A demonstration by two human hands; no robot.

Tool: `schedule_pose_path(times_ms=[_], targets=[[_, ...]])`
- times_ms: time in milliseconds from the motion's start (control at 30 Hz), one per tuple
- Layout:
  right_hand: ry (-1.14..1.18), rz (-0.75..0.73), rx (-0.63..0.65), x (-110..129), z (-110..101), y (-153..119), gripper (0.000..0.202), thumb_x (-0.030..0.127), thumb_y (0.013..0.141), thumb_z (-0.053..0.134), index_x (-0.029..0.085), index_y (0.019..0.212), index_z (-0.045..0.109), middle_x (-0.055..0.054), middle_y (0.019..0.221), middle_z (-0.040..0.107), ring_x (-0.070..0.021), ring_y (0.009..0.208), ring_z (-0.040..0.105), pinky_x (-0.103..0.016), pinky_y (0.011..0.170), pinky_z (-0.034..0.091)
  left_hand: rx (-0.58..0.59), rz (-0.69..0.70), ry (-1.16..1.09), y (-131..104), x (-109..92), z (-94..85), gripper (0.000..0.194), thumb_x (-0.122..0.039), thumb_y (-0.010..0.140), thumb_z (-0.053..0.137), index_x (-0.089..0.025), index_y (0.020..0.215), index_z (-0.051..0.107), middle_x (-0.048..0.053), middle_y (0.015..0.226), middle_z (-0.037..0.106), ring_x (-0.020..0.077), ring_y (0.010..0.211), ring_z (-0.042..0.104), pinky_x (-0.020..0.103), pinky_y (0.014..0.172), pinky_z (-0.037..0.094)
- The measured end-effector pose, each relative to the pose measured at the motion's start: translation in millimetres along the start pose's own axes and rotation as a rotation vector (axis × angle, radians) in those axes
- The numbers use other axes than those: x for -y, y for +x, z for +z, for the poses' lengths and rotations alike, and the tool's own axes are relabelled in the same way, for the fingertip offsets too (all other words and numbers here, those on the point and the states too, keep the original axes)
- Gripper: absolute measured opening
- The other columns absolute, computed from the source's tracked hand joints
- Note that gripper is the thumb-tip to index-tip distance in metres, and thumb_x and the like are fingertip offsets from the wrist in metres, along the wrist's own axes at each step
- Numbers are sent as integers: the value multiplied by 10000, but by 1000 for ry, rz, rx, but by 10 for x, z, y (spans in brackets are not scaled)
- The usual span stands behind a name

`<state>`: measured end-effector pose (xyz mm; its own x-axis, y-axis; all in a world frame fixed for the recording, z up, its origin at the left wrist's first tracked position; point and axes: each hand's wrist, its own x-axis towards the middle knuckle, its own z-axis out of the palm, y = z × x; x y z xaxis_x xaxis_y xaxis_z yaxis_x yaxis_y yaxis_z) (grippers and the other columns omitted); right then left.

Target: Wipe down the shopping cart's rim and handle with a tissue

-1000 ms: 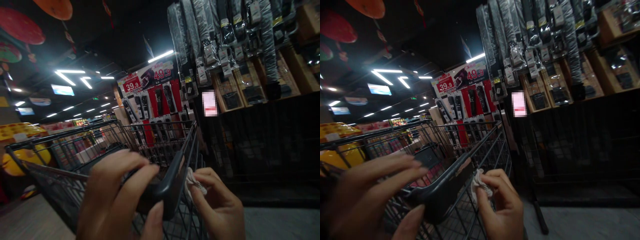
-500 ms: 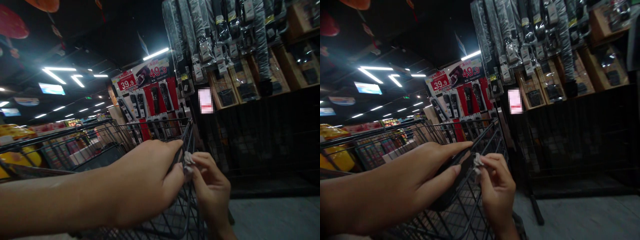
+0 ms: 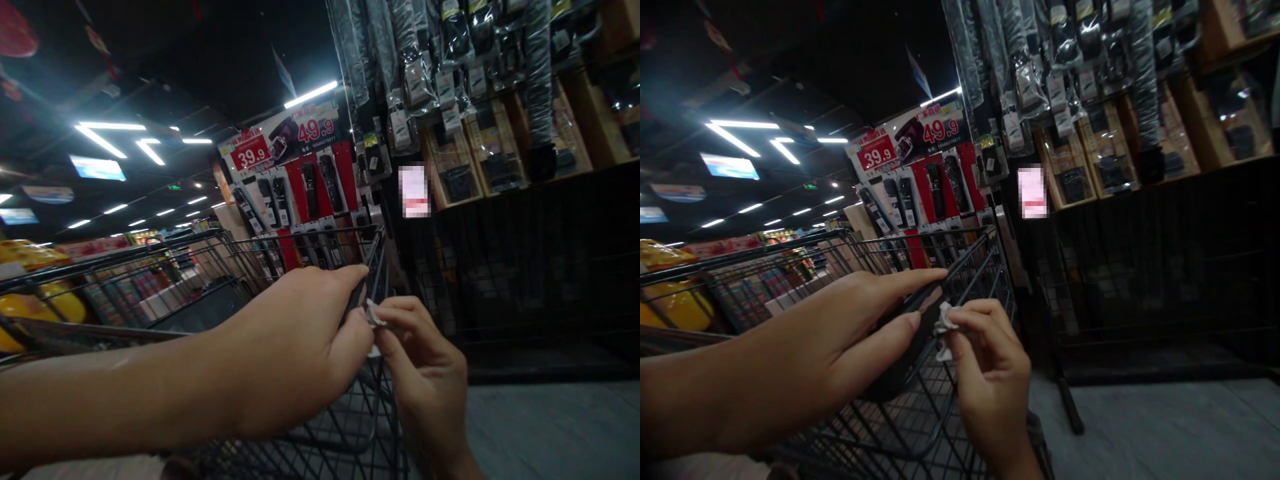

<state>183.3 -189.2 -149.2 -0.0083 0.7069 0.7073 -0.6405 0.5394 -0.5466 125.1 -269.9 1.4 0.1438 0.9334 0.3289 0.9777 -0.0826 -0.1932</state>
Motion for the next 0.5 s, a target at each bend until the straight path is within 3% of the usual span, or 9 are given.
schedule_pose_path(times_ms=[167,267,500], targets=[[-152,9,-160,-407,-26,279,120,208,853,580,212,862,700,-15,882,612,-132,827,608,-255,727,504,66,-63,-58,12,-32,-46,337,-331,836,330,-213,877,643,-11,691,655,152,690,654,281,689,527],[-192,58,-174,-549,-60,327,134,223,840,575,206,848,708,-14,860,626,-140,813,613,-280,751,509,87,-88,-73,13,-36,-69,335,-317,851,356,-214,939,662,2,775,694,152,734,655,264,708,518],[-191,66,-111,-301,-58,110,156,232,844,608,242,959,713,-28,950,636,-141,843,636,-248,695,525,30,-78,-72,-10,2,-35,415,-329,836,376,-226,1138,641,21,933,726,182,846,673,285,751,527]])
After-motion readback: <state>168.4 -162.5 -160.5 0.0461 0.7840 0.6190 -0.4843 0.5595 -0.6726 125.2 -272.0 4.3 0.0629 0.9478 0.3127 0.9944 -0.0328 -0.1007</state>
